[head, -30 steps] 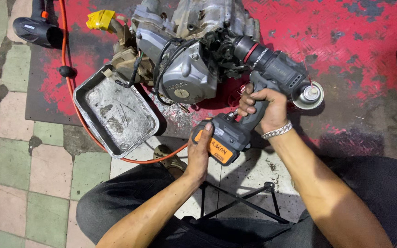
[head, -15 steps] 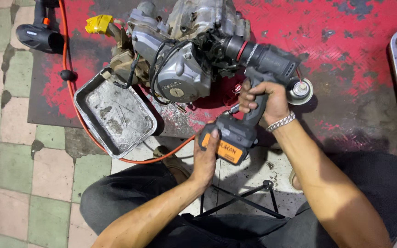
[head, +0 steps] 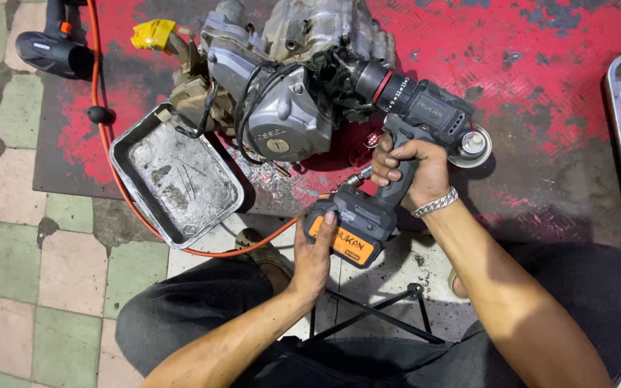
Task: The person sits on a stool and works on a disassembled motorcycle engine placed on a red workbench. They spray lubricant onto a wire brush and scrub the engine casing, then use a cordless drill to remove a bolt from the engine block.
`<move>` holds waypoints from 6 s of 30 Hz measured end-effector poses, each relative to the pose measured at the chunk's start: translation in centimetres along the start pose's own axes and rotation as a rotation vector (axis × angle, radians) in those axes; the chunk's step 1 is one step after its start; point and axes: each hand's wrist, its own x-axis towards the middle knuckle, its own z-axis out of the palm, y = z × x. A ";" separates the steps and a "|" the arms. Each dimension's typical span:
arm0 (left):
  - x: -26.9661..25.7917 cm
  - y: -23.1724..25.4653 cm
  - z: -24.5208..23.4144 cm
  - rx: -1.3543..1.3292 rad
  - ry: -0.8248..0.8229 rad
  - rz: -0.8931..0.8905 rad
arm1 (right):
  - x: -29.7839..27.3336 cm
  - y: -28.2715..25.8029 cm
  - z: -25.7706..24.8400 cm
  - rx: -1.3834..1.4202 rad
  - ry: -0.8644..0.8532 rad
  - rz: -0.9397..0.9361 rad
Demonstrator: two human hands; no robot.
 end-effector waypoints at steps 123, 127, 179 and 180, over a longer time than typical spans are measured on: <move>2.9 -1.4 -2.9 -0.440 -0.003 -0.166 | -0.8 5.2 8.1 -0.190 0.456 -0.305; 2.7 -1.5 -1.8 -0.519 -0.082 -0.176 | -1.3 4.2 9.2 -0.265 0.463 -0.348; -0.5 -0.9 2.2 -0.414 -0.242 -0.411 | -4.7 0.5 8.1 -0.509 0.480 -0.364; -0.5 -0.9 2.0 -0.398 -0.234 -0.404 | -4.6 0.5 7.8 -0.483 0.484 -0.352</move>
